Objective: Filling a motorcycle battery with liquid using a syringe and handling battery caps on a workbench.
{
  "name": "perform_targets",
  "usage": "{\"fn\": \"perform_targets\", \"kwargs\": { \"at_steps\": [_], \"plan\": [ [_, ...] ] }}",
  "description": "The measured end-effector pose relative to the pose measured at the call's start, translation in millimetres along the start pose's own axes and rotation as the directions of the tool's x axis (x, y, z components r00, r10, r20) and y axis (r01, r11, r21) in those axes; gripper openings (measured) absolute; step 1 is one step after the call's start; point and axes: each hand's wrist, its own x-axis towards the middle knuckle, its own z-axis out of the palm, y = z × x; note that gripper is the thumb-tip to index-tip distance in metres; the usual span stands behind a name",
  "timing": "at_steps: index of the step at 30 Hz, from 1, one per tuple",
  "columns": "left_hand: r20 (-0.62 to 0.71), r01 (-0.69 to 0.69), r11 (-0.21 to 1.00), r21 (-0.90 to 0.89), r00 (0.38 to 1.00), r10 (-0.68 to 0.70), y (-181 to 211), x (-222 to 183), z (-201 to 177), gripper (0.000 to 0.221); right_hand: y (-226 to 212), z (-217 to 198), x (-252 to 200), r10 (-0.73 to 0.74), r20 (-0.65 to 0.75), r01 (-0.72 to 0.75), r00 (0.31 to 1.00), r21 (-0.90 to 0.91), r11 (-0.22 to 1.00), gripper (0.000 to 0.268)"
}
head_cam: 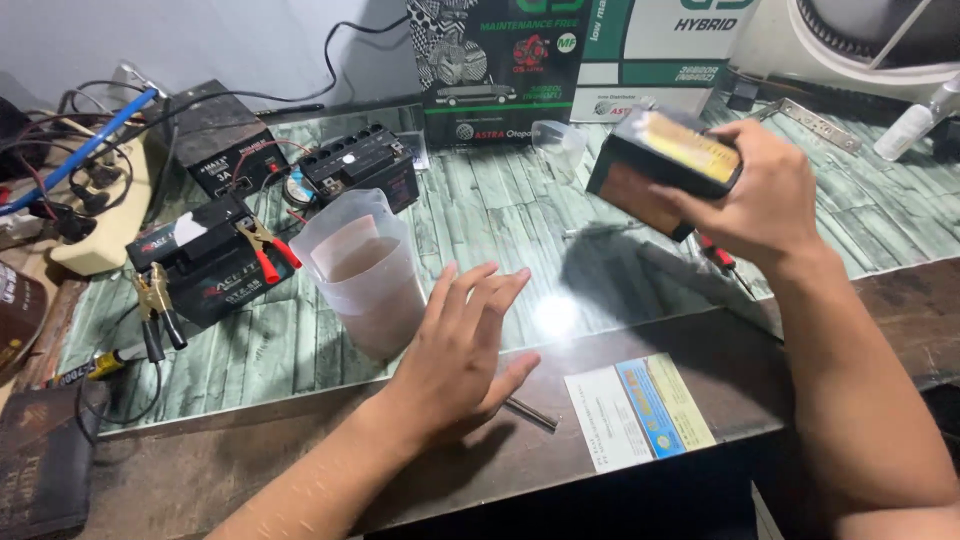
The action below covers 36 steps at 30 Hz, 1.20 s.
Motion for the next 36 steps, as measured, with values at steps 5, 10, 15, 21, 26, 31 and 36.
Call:
{"fn": "perform_targets", "kwargs": {
  "at_steps": [5,10,15,21,26,31,36],
  "plan": [
    [0.051,-0.018,0.997,0.082,0.999,0.014,-1,0,6,0.074,45,1,9,0.242,0.004,-0.233,0.970,-0.242,0.942,0.080],
    [0.151,0.023,0.992,-0.128,0.989,-0.003,2,0,4,0.072,24,6,30,0.434,0.132,-0.407,0.891,-0.193,0.893,0.086],
    [0.309,0.104,0.990,-0.095,0.948,-0.070,2,7,-2,0.067,-4,5,63,0.284,0.319,-0.214,0.904,-0.237,0.948,0.089],
    [0.250,0.053,0.994,-0.093,0.968,-0.028,-2,4,-1,0.062,-15,22,80,0.244,0.358,-0.167,0.901,-0.233,0.958,0.084],
    [0.247,0.039,0.995,-0.094,0.969,-0.015,-3,2,-2,0.060,-14,44,79,0.236,0.358,-0.181,0.903,-0.180,0.967,0.085],
    [0.229,0.029,0.992,-0.124,0.973,0.000,-2,2,-3,0.059,-6,62,69,0.248,0.330,-0.230,0.911,-0.094,0.969,0.090],
    [0.224,0.064,0.987,-0.146,0.974,-0.030,3,4,-6,0.067,12,84,55,0.219,0.231,-0.223,0.948,-0.009,0.975,0.088]
  ]
}}
